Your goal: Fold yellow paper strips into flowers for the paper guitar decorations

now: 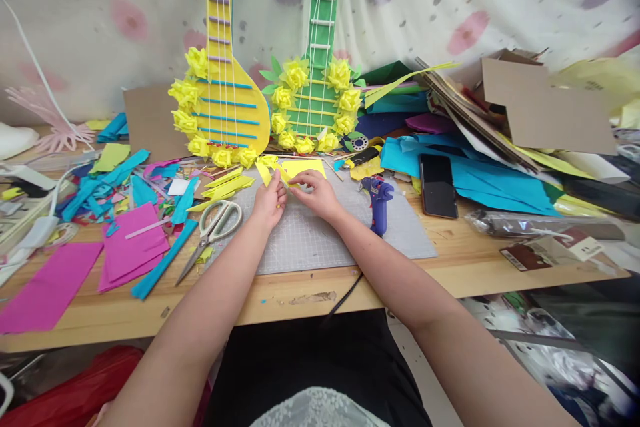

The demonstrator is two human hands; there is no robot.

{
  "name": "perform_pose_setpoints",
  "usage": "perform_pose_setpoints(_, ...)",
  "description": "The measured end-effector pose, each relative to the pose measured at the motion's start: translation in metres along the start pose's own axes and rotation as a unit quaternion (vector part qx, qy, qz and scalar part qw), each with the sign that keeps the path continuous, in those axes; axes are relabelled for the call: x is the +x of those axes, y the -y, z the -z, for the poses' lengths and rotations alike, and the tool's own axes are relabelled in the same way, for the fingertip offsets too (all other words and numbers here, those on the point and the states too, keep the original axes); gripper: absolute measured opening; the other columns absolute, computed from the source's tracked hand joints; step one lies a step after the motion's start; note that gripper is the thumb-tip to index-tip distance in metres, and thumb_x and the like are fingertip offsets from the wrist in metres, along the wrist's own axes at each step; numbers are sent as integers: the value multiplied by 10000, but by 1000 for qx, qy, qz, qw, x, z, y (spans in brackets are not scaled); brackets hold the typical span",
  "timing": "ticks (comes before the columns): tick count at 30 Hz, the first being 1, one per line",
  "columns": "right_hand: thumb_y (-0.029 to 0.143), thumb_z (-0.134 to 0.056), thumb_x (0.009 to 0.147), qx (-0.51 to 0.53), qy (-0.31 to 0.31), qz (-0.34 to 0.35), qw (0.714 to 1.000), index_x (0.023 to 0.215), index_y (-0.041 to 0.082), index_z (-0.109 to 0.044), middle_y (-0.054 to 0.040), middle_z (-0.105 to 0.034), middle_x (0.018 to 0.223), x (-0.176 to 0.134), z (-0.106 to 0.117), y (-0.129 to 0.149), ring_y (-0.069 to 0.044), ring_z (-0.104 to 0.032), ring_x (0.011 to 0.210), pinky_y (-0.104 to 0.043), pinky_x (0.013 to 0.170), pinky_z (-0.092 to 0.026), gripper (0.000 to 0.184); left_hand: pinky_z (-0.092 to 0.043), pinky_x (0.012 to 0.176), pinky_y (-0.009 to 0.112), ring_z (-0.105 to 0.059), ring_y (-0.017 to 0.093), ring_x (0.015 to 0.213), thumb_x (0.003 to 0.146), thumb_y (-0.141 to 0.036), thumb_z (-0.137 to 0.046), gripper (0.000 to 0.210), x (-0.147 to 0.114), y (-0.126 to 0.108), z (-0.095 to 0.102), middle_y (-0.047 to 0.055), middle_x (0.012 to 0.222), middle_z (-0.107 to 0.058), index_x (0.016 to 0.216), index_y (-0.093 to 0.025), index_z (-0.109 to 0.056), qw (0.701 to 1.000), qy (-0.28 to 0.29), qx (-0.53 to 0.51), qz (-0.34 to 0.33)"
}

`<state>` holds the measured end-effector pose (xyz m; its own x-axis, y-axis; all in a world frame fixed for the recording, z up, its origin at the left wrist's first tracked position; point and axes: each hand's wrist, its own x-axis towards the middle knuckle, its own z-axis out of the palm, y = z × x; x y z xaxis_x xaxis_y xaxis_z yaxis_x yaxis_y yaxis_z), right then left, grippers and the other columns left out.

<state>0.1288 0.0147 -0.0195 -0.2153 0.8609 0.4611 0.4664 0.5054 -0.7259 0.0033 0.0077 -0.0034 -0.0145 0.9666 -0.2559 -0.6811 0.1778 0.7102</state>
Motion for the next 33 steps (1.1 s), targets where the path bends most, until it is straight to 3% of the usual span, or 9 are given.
perform_pose_setpoints(7,226,-602,737,40,21,-17,999,816,194,-671,-43,-655,872,2,0,1,-150,-556,837,-278,709,-433,111,-120,300,119,-201,-13,321,672,-291,-730,269,0,0,1,-131,422,-253,709,-138,-513,1000,10,27,-4)
perform_pose_setpoints(12,288,-573,737,123,16,-56,991,821,188,-568,-14,-639,847,1,1,3,-109,-547,706,-263,664,-435,131,-108,299,131,-226,-18,316,607,-224,-770,322,-2,-3,-2,-129,432,-301,664,-154,-460,999,-17,39,-6)
perform_pose_setpoints(15,350,-605,713,154,1,-90,984,877,191,-530,-19,-636,897,2,-1,2,-90,-522,657,-254,635,-431,241,-101,302,136,-219,-20,313,598,-220,-775,338,-4,-5,-3,-131,433,-302,663,-159,-448,999,-24,43,-7)
perform_pose_setpoints(17,363,-633,683,173,23,-121,977,910,189,-533,-20,-640,891,3,-4,-1,-82,-506,620,-252,617,-425,303,-101,305,136,-208,-21,314,594,-224,-778,349,-5,-6,-4,-133,432,-293,661,-160,-441,999,-26,46,-5)
perform_pose_setpoints(21,309,-625,663,222,59,-155,961,773,178,-562,8,-622,748,5,-11,-8,-89,-522,620,-247,626,-428,182,-98,311,138,-169,-15,320,625,-275,-762,363,-4,-6,-3,-136,417,-239,632,-165,-416,998,-4,61,0)
perform_pose_setpoints(25,284,-615,656,262,27,-206,943,722,179,-564,25,-609,697,7,-10,-10,-80,-511,561,-239,599,-433,135,-108,325,146,-174,-5,327,671,-345,-718,352,-3,-1,-2,-131,409,-214,619,-167,-419,994,-2,110,-24)
perform_pose_setpoints(29,302,-578,707,237,48,-218,946,765,167,-613,13,-635,715,7,-5,-6,-73,-505,517,-232,579,-429,151,-143,351,151,-225,1,336,675,-313,-705,245,-4,4,-3,-125,406,-261,740,-141,-543,978,-52,191,-63)
perform_pose_setpoints(33,275,-514,773,158,58,-193,967,810,173,-657,1,-672,780,4,-4,-2,-73,-510,529,-227,588,-425,180,-151,362,156,-254,7,349,664,-308,-696,241,-5,5,-5,-120,416,-282,734,-146,-532,976,-82,189,-72)
